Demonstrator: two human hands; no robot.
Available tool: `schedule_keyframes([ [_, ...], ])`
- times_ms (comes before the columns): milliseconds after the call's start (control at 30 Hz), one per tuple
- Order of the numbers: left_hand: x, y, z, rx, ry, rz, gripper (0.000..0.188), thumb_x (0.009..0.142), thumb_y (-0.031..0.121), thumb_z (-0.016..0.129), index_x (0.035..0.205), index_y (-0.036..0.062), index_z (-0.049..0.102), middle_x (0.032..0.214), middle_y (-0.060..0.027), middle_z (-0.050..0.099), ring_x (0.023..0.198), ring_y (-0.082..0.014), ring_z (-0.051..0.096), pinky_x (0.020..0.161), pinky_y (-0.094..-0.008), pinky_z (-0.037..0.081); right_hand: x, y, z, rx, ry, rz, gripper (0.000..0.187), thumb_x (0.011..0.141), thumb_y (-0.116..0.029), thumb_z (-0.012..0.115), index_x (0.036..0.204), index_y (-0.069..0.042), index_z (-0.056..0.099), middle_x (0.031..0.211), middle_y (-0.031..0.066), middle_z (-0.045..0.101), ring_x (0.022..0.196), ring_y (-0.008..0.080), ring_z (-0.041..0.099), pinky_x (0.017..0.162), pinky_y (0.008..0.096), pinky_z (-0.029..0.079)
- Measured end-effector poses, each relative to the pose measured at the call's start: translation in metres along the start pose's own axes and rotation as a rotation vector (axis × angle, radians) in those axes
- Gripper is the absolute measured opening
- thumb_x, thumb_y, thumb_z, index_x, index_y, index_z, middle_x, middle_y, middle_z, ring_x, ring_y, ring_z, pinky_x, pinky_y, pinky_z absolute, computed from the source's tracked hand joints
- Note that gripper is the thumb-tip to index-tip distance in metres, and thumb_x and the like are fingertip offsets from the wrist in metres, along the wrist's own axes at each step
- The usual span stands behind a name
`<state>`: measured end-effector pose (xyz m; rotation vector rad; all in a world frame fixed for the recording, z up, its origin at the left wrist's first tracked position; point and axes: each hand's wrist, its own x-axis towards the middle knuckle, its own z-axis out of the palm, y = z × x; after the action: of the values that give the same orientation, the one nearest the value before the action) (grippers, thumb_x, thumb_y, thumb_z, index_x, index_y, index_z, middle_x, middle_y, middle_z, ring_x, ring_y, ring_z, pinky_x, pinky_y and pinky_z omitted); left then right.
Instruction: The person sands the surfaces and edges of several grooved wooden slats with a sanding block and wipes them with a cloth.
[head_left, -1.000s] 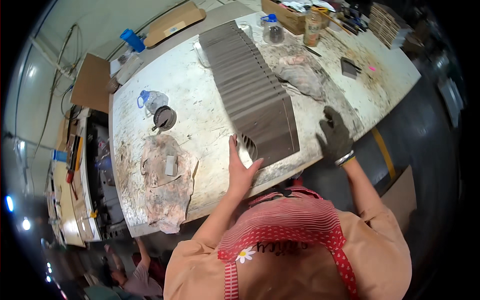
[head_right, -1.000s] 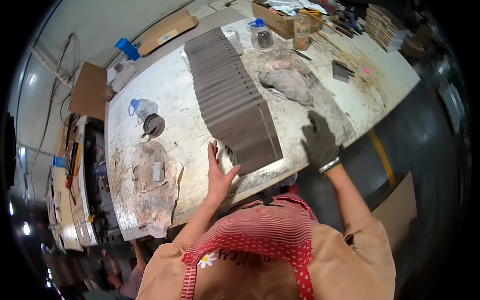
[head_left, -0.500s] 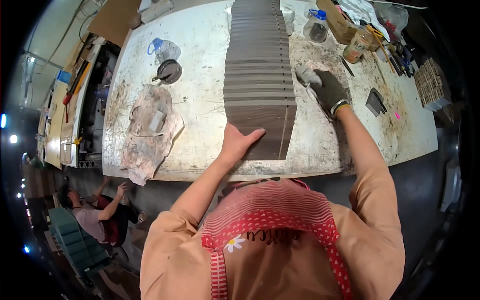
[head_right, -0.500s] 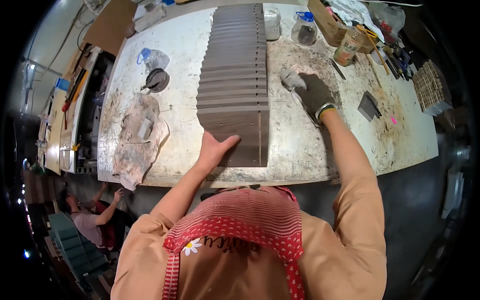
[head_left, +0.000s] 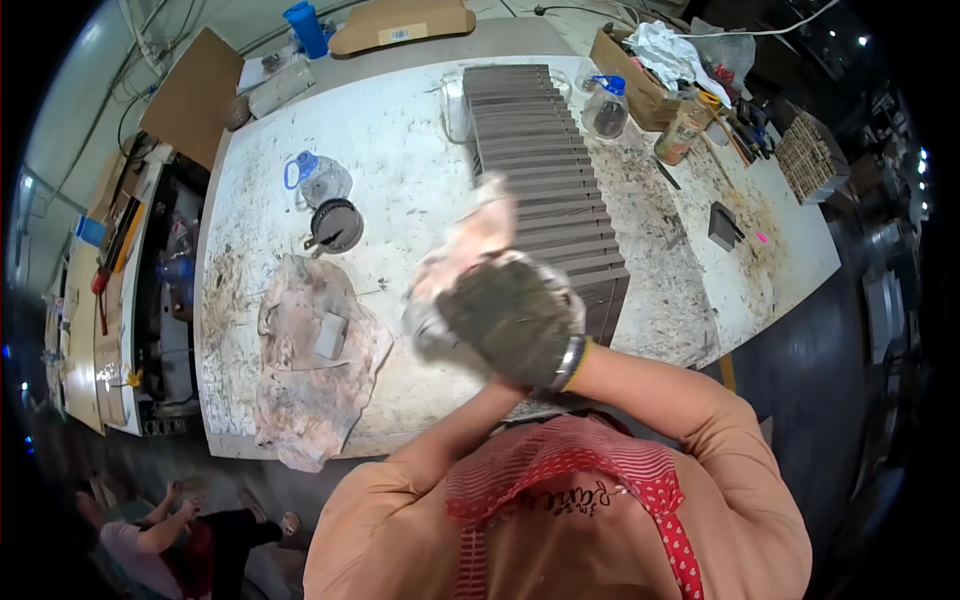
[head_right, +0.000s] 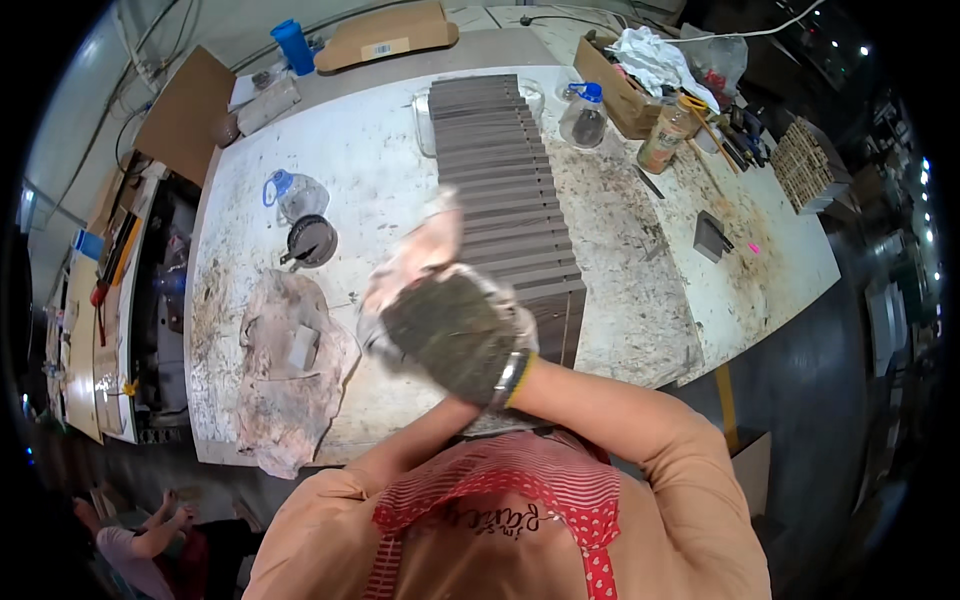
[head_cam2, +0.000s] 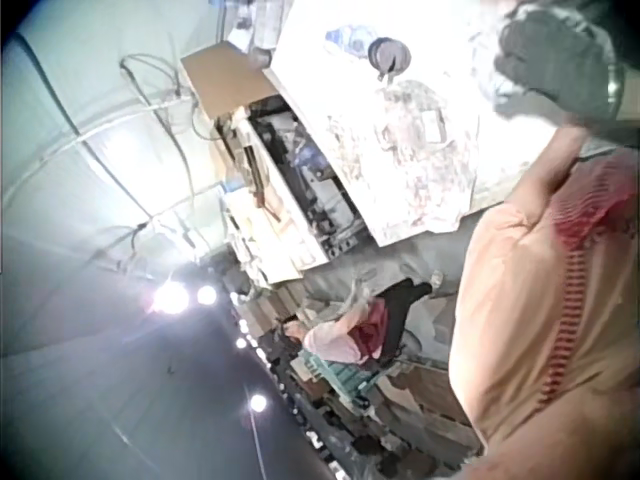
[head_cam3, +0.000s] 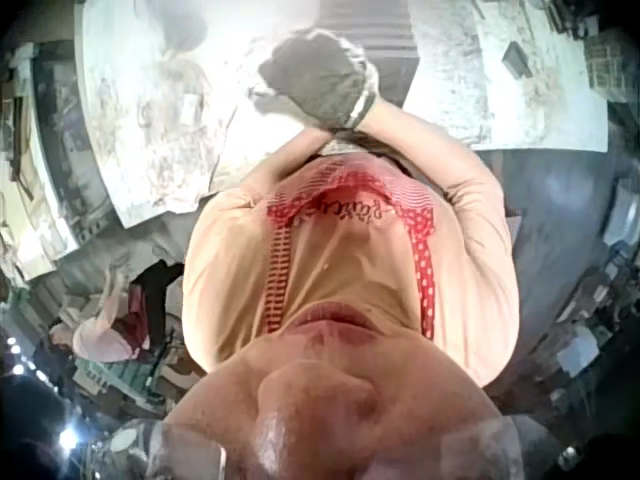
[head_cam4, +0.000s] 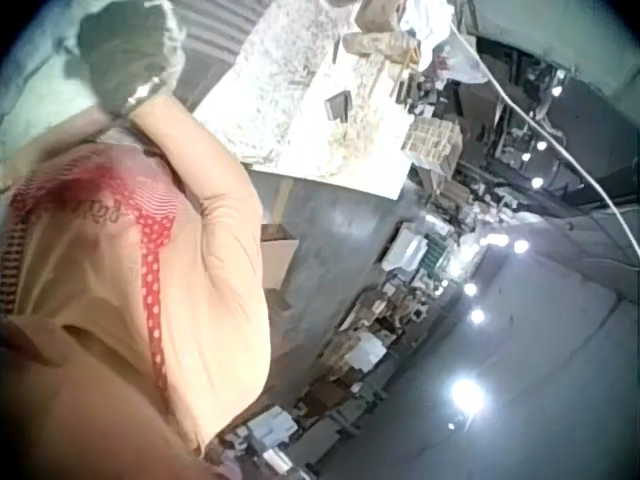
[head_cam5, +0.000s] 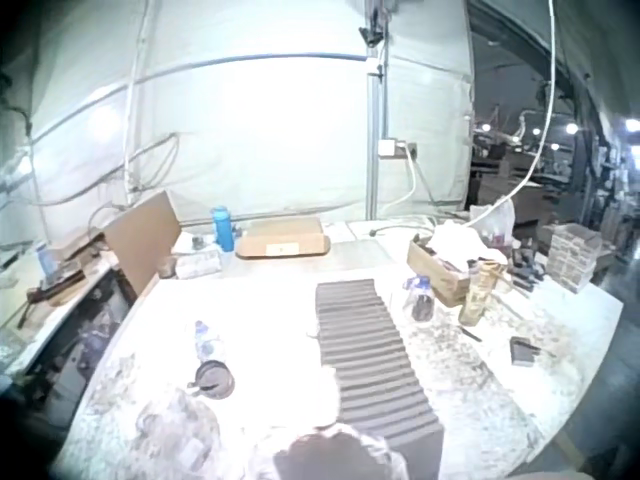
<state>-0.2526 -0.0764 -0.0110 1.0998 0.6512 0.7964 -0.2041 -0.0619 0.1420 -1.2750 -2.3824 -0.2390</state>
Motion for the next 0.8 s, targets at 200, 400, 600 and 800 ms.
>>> schedule_keyframes([
  [200,-0.005,0.009,-0.020,1.171,-0.060,0.176,0.072,0.083,0.038,0.064,0.139,0.0024,0.039,0.142,-0.0170,0.041,0.132,-0.0337,0.035,0.111,-0.0443,0.027,-0.016,0.031,-0.064,0.163,0.046,0.062,0.047,0.076,-0.024,0.065,0.120,-0.010,0.057,0.114,0.0137,0.059,0.106,0.0337,0.057,0.087,0.0461,0.044],
  [400,-0.001,0.016,-0.008,0.546,0.343,0.085,0.105,0.066,0.040,0.081,0.138,-0.0112,0.025,0.135,-0.0326,0.037,0.125,-0.0430,0.038,0.108,-0.0455,0.028,-0.117,0.175,-0.081,0.047,-0.130,0.352,0.048,0.076,-0.022,0.069,0.120,-0.008,0.058,0.113,0.0161,0.059,0.104,0.0321,0.057,0.089,0.0425,0.045],
  [600,-0.016,0.031,-0.003,0.344,0.362,-0.004,0.073,0.067,0.021,0.083,0.121,-0.0088,0.045,0.124,-0.0222,0.050,0.109,-0.0332,0.053,0.096,-0.0382,0.042,-0.091,0.175,-0.108,0.234,0.204,0.512,0.041,0.082,-0.021,0.065,0.117,-0.002,0.059,0.111,0.0153,0.061,0.103,0.0322,0.058,0.091,0.0400,0.046],
  [800,-0.016,0.026,-0.006,0.692,0.349,0.141,0.046,0.071,0.011,0.073,0.111,-0.0060,0.057,0.110,-0.0168,0.063,0.097,-0.0255,0.061,0.091,-0.0359,0.046,-0.022,0.086,-0.073,0.253,-0.311,0.030,0.045,0.084,-0.032,0.062,0.124,-0.012,0.059,0.124,0.0151,0.057,0.114,0.0298,0.056,0.098,0.0483,0.041],
])
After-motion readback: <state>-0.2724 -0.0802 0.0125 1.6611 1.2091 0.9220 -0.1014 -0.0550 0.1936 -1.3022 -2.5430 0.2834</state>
